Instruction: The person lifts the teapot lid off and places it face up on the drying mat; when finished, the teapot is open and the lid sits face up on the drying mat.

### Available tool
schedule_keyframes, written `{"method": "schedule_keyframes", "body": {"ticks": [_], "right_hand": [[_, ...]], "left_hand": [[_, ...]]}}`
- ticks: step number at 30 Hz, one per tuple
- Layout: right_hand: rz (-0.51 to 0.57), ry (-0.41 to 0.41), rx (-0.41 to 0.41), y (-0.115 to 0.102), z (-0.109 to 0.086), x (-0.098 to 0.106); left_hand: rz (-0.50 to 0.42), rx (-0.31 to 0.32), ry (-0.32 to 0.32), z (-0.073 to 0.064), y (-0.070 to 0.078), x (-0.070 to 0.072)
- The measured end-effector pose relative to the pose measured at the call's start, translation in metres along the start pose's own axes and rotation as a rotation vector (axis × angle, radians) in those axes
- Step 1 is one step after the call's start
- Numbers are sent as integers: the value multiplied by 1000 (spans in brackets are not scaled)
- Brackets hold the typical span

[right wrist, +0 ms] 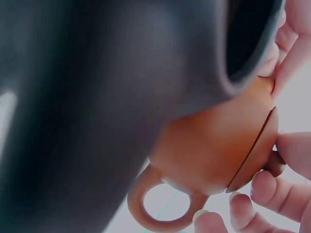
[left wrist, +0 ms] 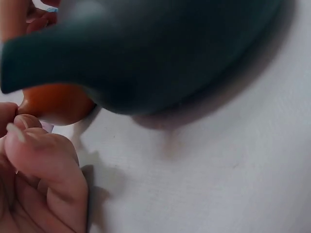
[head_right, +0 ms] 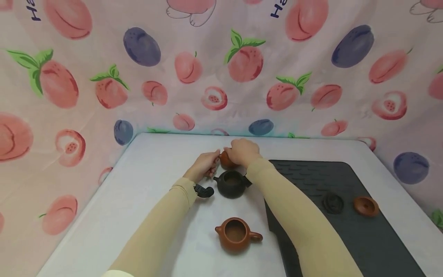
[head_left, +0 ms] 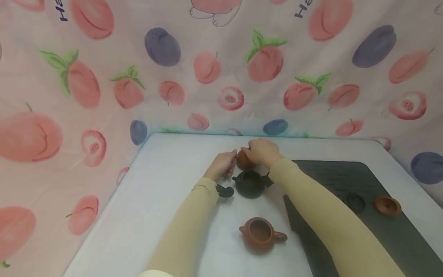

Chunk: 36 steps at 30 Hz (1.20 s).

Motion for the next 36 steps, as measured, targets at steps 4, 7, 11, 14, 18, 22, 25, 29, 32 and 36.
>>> {"method": "schedule_keyframes", "body": {"ticks": [4,7,11,14,18,22,25,29,32,36], "right_hand": [[32,27,17,2,0,1],[44,46,37,2,-1,6],[18,51,43,2,-1,10],[-1,31,37,3,-1,8],[-2,1,41,4,-1,2],[1,7,45,2,-1,2],[2,17,47,2,-3,4],[78,32,51,7,-5,7],[231,31,50,16,-7,10],[699,-68,5,35,-16,6]], "left_hand": [[-1,-4,-12,0,0,0],[1,-11,-11,0,2,1],[-18,-11,7,0,3,3],[-47,5,9,1,1,1],[-52,20,10,1,-3,0],[-54,17,22,-1,-3,-1],[-72,18,24,0,-4,-2],[-80,17,33,0,-4,-2],[-78,9,41,-1,-4,-1],[-70,4,40,-2,-3,2]]}}
Point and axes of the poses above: each hand's wrist, its own z-axis towards the middle knuckle, its own x-axis out of the back of the hand, y = z × x, the point moved 10 cm from there along z, towards the middle knuckle, and after that the axes turned 4 degrees about -x, right-handed, at the moved point
